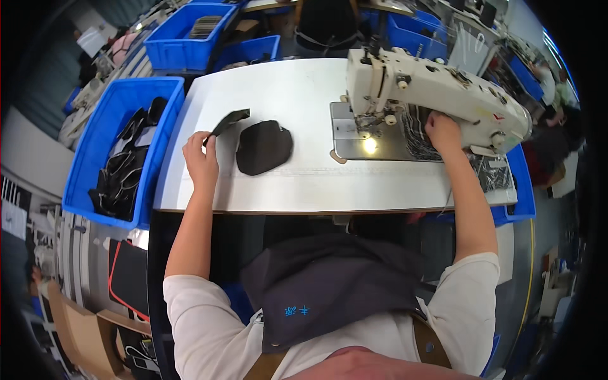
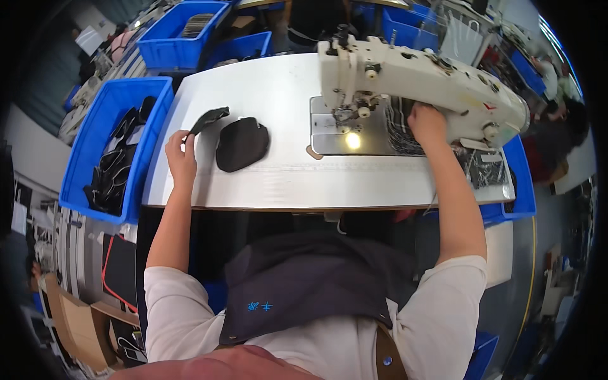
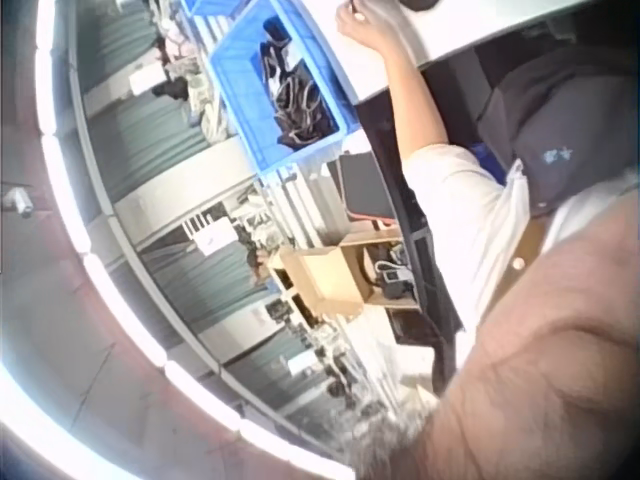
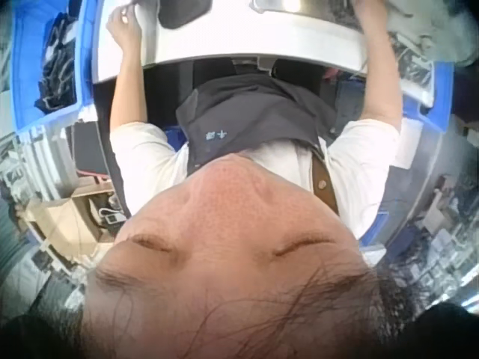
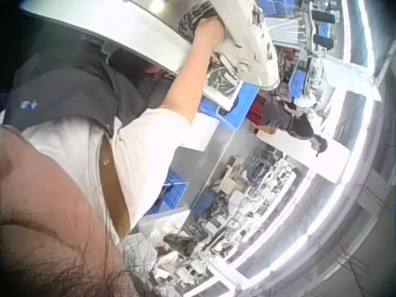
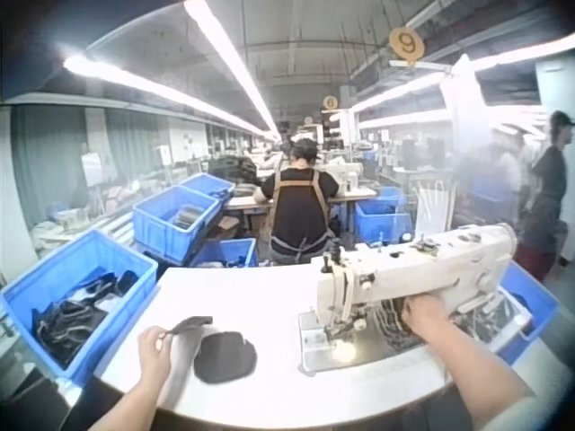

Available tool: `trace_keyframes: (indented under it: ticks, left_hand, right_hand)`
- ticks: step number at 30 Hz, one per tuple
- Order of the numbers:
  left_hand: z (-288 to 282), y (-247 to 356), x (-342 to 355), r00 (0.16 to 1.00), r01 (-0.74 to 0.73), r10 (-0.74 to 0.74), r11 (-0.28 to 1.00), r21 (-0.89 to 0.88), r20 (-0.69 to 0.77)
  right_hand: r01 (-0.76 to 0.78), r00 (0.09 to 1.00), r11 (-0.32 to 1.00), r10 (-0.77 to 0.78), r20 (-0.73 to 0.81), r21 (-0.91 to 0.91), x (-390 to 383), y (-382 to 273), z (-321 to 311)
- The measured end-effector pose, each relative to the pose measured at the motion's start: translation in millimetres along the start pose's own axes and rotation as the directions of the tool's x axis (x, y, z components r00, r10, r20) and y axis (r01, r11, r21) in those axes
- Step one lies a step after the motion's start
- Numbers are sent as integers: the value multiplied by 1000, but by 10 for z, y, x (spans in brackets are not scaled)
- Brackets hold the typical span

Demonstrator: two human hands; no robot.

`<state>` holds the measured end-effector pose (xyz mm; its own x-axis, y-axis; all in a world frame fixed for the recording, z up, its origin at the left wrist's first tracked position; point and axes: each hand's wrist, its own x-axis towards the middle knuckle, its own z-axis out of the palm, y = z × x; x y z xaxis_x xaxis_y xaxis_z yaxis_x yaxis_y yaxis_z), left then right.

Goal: The person sews a zipper onto a small black pouch using an industrial sewing machine. They align the zipper, guide the pouch under the needle, and stitch along the zipper edge before removing the finished pouch.

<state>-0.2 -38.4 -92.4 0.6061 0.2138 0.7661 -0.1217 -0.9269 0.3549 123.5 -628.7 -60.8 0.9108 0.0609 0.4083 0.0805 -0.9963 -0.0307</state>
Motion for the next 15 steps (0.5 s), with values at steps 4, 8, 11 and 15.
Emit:
trace_keyframes:
  ticks: [4,8,11,15]
  left_hand:
    - [-249,-246,190,928,298,-340,923,-243,-153]
    - [-486,-78,199,962,-44,63,996,76,-265]
    - [-375,-281,-79,981,-156,137,977,144,134]
    - [-168,-228,-348,991,-7,-10,991,136,130]
  right_hand:
    - [-25,999,983,20,30,184,-77,-51,-162]
    - [172,979,974,-152,-139,147,-339,-48,-228]
    - [168,984,980,-160,-83,108,-296,-111,-194]
    - [129,992,992,-129,12,-1,-188,-252,-158]
